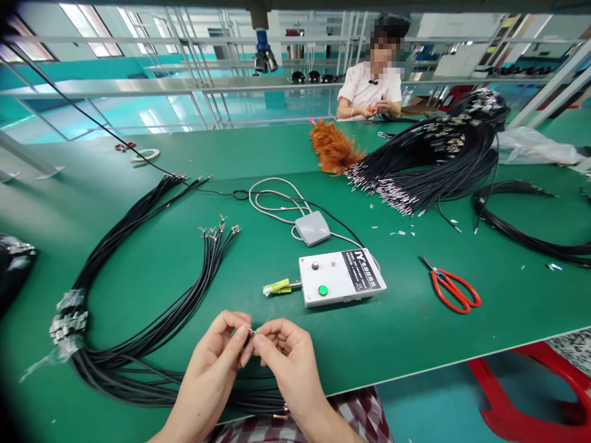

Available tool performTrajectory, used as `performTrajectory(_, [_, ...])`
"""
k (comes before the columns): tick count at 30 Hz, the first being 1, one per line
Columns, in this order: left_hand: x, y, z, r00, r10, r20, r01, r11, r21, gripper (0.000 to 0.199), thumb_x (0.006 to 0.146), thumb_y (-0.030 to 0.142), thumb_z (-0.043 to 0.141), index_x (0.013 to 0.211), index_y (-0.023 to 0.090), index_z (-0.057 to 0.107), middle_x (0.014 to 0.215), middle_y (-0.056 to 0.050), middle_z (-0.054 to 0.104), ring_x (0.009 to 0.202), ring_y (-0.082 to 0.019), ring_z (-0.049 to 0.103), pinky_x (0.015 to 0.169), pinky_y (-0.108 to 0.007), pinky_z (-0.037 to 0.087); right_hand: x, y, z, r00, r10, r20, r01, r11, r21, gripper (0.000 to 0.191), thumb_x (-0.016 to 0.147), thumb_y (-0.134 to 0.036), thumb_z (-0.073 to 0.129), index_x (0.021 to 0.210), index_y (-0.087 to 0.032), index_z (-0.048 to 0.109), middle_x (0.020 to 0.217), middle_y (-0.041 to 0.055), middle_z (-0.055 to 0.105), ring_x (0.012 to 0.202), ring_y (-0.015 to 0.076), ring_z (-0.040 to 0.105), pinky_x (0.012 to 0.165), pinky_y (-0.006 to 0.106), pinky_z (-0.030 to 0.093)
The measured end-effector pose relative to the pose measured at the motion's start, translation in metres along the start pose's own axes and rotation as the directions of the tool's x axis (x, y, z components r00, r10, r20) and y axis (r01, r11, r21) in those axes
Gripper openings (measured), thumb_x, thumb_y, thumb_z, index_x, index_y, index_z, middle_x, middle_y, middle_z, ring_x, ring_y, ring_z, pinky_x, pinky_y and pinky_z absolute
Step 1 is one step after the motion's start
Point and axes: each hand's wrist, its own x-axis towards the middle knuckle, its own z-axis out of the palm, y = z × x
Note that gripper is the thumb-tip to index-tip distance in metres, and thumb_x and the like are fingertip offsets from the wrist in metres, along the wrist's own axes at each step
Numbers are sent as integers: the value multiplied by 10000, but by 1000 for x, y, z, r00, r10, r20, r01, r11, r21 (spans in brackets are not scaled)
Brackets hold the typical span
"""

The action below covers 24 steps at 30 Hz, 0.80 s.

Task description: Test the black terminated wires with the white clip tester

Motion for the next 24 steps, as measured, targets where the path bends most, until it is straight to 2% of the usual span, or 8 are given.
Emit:
performTrajectory(12, [-3,-1,5,994,3,-112,-14,996,-93,285,825,431,704,771,197,551,761,48,488,584,-80,412,555,-201,403,-1,7,13,998,55,10,-56,977,205,230,719,-347,783,751,-152,664,573,-17,634,567,92,532,557,201,376])
performTrajectory(18, [-4,-3,7,982,-7,-189,-20,990,-141,302,787,418,745,738,193,549,807,41,499,601,-75,405,568,-184,403,-4,9,21,999,27,-41,-18,978,206,258,709,-379,794,750,-155,671,572,-12,643,583,113,564,652,240,453])
performTrajectory(21, [-3,-2,8,975,-6,-223,-31,986,-164,308,758,410,773,739,191,557,838,34,513,601,-70,415,566,-181,404,-4,10,24,998,18,-59,-5,978,207,269,688,-387,809,744,-157,682,566,-19,636,580,107,558,649,232,462])
performTrajectory(24, [-3,0,7,980,-5,-200,-27,987,-159,295,776,412,754,749,190,563,831,27,517,600,-73,419,567,-186,405,-4,9,25,998,24,-59,-12,982,190,263,703,-389,794,713,-158,670,558,-22,625,587,108,562,654,229,467])
